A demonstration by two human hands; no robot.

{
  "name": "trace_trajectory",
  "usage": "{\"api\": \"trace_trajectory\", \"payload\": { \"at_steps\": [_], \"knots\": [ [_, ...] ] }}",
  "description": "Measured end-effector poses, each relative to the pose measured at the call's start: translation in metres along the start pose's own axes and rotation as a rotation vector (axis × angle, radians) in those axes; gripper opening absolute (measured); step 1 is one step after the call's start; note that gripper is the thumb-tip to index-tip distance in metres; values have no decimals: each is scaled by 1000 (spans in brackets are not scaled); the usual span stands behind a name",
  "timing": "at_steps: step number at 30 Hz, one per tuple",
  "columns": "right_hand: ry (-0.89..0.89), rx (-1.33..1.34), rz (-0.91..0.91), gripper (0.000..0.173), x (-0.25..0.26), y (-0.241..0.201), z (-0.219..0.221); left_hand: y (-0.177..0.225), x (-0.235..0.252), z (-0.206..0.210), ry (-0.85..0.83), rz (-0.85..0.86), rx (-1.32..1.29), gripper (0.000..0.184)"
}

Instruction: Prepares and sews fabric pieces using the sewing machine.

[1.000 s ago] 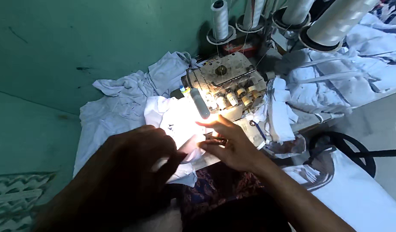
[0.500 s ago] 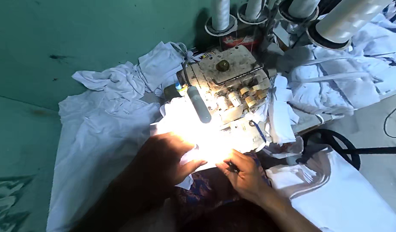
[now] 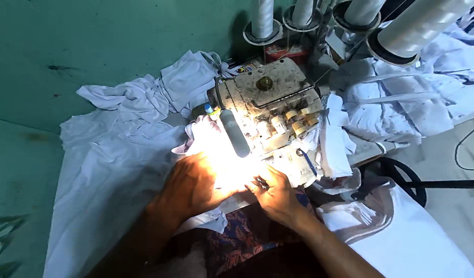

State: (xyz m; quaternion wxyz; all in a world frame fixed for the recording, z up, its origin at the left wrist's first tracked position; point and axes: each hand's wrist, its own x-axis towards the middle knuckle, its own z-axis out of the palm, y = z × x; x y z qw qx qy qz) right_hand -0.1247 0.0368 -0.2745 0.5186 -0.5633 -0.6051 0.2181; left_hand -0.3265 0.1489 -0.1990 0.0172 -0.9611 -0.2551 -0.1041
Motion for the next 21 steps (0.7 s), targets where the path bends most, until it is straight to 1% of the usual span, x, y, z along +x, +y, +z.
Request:
{"api": "trace_trajectory", "payload": {
  "at_steps": [5, 8, 11, 14, 15, 17, 21],
  "knots": [
    [34, -16, 26, 17, 16, -3, 10, -6, 2, 2, 10, -74, -9, 66],
    [3, -30, 59, 20, 25, -6, 15, -12, -1, 7, 25, -179, -63, 60],
    [-31, -42, 68, 23, 27, -12, 14, -7, -11, 25, 132, -354, -185, 48],
    [-50, -66, 44, 30, 21, -19, 5, 3, -23, 47, 293, -505, -274, 41],
    [-54, -104, 28, 35, 20, -22, 1, 7, -27, 51, 347, -544, -294, 38],
    [-31, -242, 4, 38, 20, -27, -6, 14, -36, 57, 460, -582, -281, 29],
    [26, -672, -16, 35, 31, -34, -8, 27, -51, 54, 608, -544, -177, 24]
  ]
}}
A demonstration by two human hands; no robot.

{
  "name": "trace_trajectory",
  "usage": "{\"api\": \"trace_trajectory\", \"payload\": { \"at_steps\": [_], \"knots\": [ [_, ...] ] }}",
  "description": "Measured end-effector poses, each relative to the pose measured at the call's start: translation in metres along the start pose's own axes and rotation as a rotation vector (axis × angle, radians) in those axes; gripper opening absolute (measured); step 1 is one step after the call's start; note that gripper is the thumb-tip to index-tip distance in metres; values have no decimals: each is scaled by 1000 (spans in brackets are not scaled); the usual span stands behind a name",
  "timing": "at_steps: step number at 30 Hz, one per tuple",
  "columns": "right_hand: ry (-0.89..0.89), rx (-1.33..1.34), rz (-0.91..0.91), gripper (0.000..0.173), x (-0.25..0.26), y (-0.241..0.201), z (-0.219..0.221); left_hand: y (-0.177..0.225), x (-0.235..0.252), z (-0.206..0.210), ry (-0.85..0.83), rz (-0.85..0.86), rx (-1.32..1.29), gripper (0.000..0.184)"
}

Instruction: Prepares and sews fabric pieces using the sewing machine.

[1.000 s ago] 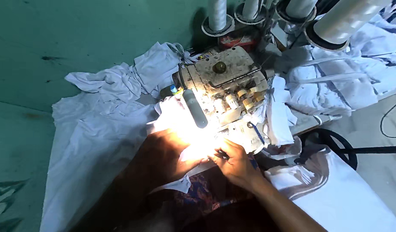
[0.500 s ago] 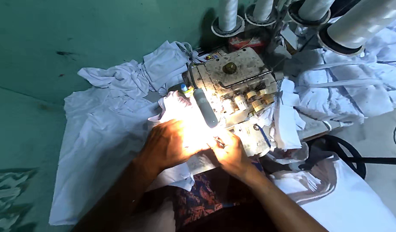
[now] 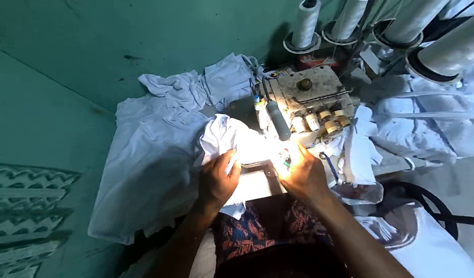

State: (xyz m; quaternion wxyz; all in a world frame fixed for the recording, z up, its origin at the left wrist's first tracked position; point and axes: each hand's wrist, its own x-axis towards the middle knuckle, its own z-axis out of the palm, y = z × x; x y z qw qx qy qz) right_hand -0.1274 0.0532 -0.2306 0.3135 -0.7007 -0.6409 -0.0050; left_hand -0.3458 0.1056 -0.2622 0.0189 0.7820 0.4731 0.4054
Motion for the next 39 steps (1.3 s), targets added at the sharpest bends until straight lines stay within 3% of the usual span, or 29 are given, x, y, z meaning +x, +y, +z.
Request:
{"api": "trace_trajectory", "payload": {
  "at_steps": [3, 7, 10, 12, 14, 16, 18, 21, 23, 25, 28, 31, 32, 35, 39],
  "knots": [
    [-18, -139, -56, 28, 11, -6, 0, 4, -4, -7, 40, 80, 20, 23],
    [42, -112, -194, 20, 21, -3, 15, 8, -4, -8, 41, 145, 34, 22],
    [54, -89, -215, 23, 18, 0, 10, 10, -1, -21, -33, 107, 54, 36],
    [26, -49, -122, 28, 9, 4, -1, 10, 3, -42, -113, 109, 63, 48],
    [-15, 45, -28, 41, 1, 11, -18, 7, 9, -71, -194, 188, 61, 39],
    [12, 181, -40, 38, -5, 15, -33, 8, 17, -105, -294, 290, 67, 28],
    [-1, 393, -178, 28, -7, 11, -48, 13, 27, -139, -392, 393, 98, 29],
    [-213, 634, -487, 24, 1, -20, -72, 27, 41, -181, -462, 497, 119, 31],
    [-393, 696, -639, 26, 7, -40, -74, 29, 47, -198, -445, 527, 107, 30],
    [-472, 598, -696, 29, 10, -51, -63, 20, 49, -210, -439, 521, 84, 28],
    [-396, 271, -591, 41, 14, -35, -38, -7, 51, -223, -398, 469, 178, 25],
    [-279, 118, -478, 49, 12, 9, -14, -49, 46, -227, -380, 408, 414, 27],
    [-276, 127, -452, 48, 7, 22, -8, -64, 39, -226, -415, 370, 443, 28],
    [-281, 239, -373, 25, -12, 38, 3, -85, 12, -208, -509, 261, 368, 34],
    [-223, 287, -293, 20, -29, 40, 19, -78, -15, -182, -407, 240, 136, 34]
  ]
}}
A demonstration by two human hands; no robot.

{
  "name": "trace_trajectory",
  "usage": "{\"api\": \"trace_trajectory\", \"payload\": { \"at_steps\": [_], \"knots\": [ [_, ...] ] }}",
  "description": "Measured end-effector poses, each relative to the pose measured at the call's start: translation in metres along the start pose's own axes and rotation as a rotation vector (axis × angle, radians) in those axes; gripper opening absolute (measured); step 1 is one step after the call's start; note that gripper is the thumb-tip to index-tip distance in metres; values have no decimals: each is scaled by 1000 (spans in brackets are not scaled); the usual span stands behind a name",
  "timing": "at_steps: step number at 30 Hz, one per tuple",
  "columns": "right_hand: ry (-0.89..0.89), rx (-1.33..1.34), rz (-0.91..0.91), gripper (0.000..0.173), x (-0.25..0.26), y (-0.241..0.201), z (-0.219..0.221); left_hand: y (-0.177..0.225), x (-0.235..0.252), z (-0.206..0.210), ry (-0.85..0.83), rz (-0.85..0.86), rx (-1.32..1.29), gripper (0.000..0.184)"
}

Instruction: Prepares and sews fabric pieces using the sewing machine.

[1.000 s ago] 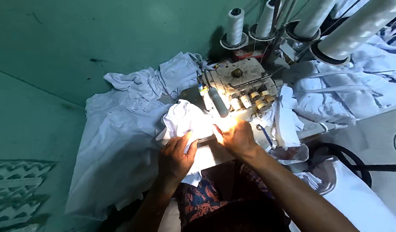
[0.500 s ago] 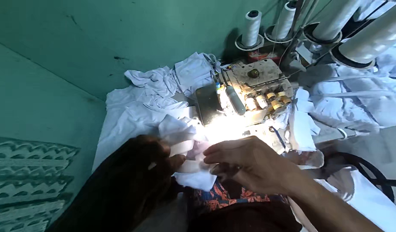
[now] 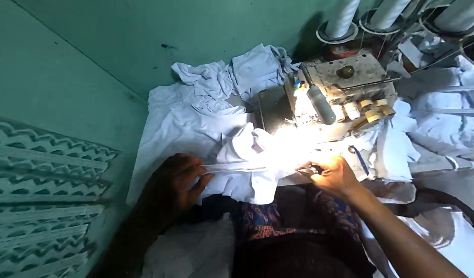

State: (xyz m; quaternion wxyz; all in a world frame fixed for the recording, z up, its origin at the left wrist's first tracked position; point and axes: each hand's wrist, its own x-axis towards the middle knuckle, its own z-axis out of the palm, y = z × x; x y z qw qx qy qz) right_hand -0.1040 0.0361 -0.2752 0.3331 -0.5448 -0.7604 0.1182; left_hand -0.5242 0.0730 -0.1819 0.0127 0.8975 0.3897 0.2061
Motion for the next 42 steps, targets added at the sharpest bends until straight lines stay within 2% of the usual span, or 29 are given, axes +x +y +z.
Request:
{"api": "trace_trajectory", "payload": {
  "at_steps": [3, 8, 14, 22, 24, 27, 30, 33, 36, 37, 39, 42],
  "knots": [
    [66, -17, 37, 23, -4, 0, 6, 8, -3, 7, 94, 45, -124, 25],
    [101, -96, 101, 28, -13, 0, 12, 23, -18, 15, 97, 76, -249, 18],
    [67, -133, 100, 23, -29, 2, 20, 29, -43, 37, 3, 54, -164, 25],
    [146, -173, 92, 22, -34, 3, 26, 37, -59, 55, 177, 78, -201, 14],
    [177, -170, 87, 22, -35, 2, 28, 41, -58, 55, 208, 45, -147, 15],
    [207, -155, 88, 25, -38, 1, 30, 48, -50, 49, 133, -87, 28, 26],
    [257, -113, 113, 26, -39, -1, 30, 43, -31, 45, 134, -171, -38, 27],
    [326, -28, 187, 29, -36, -7, 31, 39, 2, 32, 220, -274, -477, 24],
    [355, 63, 248, 29, -30, -20, 31, 55, 58, 29, 458, -508, -942, 9],
    [351, 93, 266, 28, -27, -25, 31, 61, 80, 26, 502, -532, -1029, 8],
    [340, 150, 297, 25, -24, -35, 28, 71, 123, 22, 545, -438, -1028, 8],
    [329, 194, 319, 22, -20, -44, 25, 80, 176, 20, 509, -168, -722, 10]
  ]
}}
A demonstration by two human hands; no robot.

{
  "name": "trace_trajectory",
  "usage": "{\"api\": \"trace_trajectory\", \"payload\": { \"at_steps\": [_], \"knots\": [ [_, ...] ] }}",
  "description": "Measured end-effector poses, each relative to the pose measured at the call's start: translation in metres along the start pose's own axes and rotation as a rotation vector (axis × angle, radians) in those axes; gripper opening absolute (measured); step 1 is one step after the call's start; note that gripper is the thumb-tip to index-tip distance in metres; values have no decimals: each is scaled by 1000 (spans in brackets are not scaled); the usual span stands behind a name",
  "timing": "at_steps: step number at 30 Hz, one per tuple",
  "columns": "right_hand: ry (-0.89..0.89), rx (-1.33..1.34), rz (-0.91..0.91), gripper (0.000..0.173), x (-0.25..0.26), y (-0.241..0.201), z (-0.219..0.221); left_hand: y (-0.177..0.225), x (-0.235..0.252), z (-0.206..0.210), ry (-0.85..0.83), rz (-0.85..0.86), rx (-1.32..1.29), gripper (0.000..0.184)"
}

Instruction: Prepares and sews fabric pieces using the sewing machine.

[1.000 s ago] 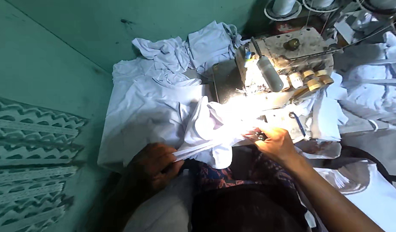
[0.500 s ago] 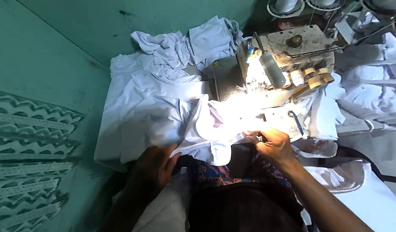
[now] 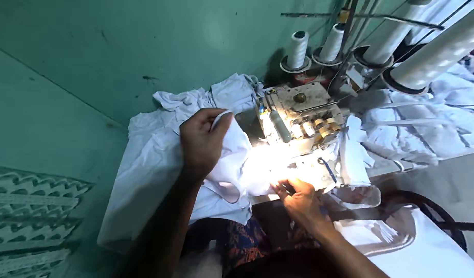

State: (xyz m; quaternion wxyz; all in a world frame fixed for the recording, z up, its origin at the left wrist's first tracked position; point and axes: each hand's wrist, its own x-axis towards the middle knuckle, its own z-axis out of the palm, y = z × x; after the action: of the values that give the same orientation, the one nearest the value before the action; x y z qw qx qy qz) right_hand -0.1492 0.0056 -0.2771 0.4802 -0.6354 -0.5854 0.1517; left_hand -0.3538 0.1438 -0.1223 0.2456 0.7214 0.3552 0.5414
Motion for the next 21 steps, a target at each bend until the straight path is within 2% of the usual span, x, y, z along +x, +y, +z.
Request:
{"api": "trace_trajectory", "payload": {
  "at_steps": [4, 8, 12, 14, 18, 21],
  "knots": [
    [-9, 3, 15, 19, 1, -8, -3, 0, 30, 29, -214, 231, 550, 15],
    [-10, 19, 15, 17, 2, -7, -5, -9, 45, 47, -307, 336, 722, 17],
    [10, 5, 13, 18, 2, -6, -7, -9, 46, 48, -338, 434, 714, 17],
    [76, 1, 9, 28, 2, -7, -8, -4, 41, 42, -308, 434, 681, 17],
    [163, 151, -2, 37, 14, -21, -6, 11, 17, 31, -254, 328, 524, 16],
    [25, 390, 75, 40, 28, -49, -7, 24, -10, 19, -297, 150, 291, 13]
  ]
}}
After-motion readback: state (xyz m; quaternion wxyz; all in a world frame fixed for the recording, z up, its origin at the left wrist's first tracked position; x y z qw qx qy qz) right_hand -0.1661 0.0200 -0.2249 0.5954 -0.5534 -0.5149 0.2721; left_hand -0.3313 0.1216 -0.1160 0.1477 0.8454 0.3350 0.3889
